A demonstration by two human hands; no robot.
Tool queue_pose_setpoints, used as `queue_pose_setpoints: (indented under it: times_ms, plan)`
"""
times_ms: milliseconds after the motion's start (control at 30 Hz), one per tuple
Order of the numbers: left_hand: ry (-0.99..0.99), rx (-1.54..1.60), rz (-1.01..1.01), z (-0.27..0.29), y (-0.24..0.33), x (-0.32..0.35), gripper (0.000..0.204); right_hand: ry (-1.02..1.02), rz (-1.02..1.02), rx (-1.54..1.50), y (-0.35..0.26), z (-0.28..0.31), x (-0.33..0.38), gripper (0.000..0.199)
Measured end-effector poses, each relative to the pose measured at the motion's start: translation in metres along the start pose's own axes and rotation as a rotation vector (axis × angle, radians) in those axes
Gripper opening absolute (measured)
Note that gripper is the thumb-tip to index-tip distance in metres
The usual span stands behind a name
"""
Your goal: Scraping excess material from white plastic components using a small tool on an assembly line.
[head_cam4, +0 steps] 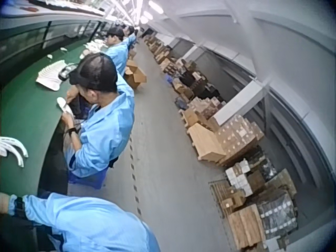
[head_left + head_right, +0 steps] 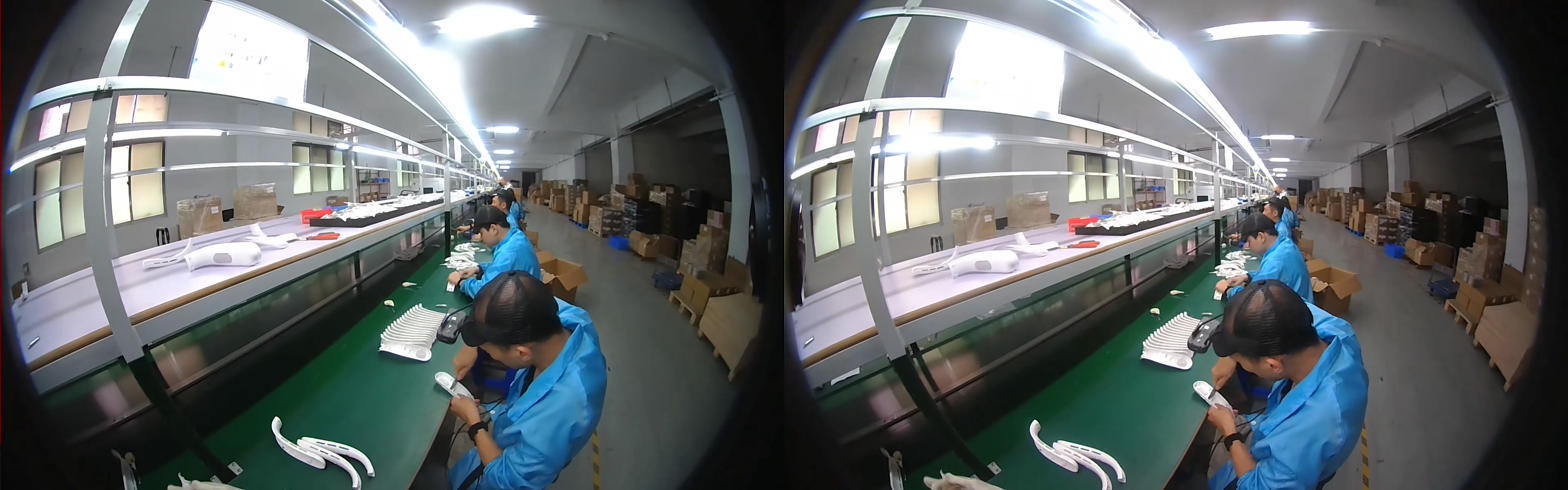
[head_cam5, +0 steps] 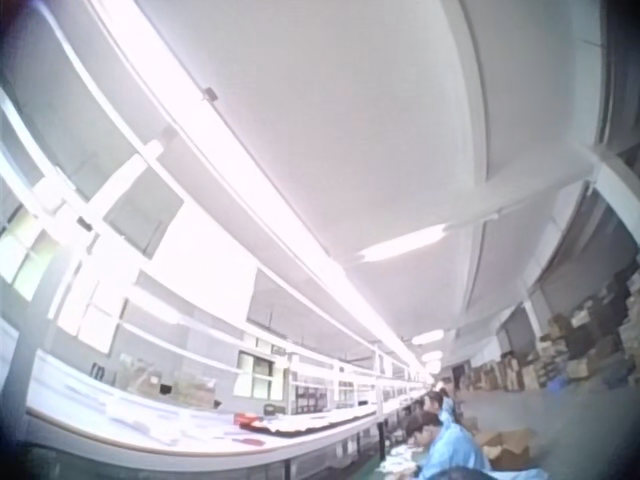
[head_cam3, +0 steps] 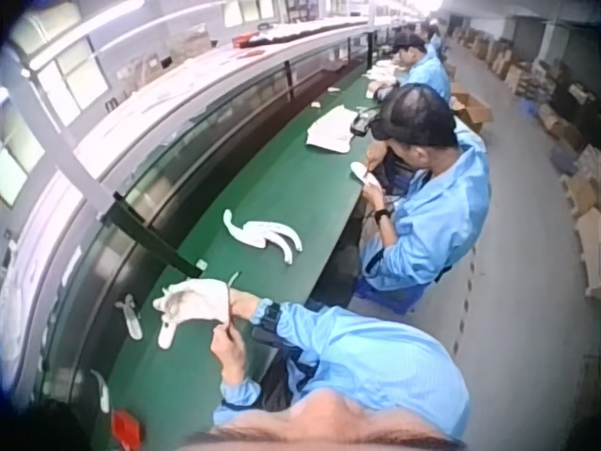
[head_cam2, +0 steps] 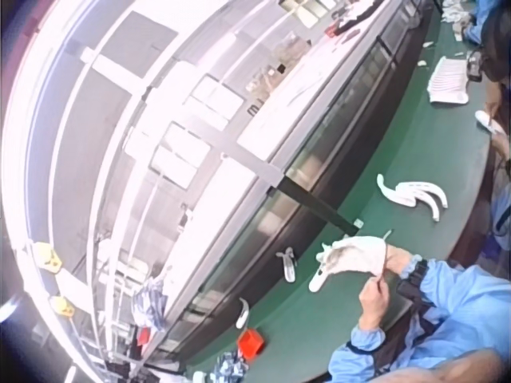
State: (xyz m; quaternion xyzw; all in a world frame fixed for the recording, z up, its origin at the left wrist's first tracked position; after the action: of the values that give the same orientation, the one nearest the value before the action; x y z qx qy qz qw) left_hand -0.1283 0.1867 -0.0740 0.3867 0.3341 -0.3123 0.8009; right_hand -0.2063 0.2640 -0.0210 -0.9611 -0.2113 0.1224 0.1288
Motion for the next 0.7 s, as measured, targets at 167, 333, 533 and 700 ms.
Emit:
queue_pose_setpoints:
  times_ms: [167,333,533,700]
  plan:
    - [0.015,0.045,-0.031,-0.004,0.009,-0.011,0.006,-0.27,0.251,-0.138,-0.022,-0.003,-0.013,0.038]
    - [-0.043,0.037,-0.053,-0.007,0.012,-0.007,0.009,0.082,-0.083,0.229,-0.011,0.007,-0.001,0.064]
    - [-0.124,0.103,0.079,-0.009,0.023,-0.005,0.014,-0.066,-0.096,0.046,-0.011,-0.043,0.037,0.036]
    - [-0.097,0.115,0.088,-0.007,0.044,-0.021,0.014,-0.053,0.274,-0.275,-0.04,-0.016,0.025,0.035]
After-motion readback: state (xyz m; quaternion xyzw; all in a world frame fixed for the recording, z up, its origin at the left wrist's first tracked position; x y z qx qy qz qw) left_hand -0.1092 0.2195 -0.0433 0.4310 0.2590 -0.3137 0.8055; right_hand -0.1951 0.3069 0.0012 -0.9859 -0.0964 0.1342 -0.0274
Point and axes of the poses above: each hand's wrist, its own x-axis away from the middle knuckle, its own z-axis out of the back of the hand, y = z × x, the point moved 5 cm from there along -x, towards the middle knuckle, and after that the axes turned 12 degrees about y, right-handed, at the moved point
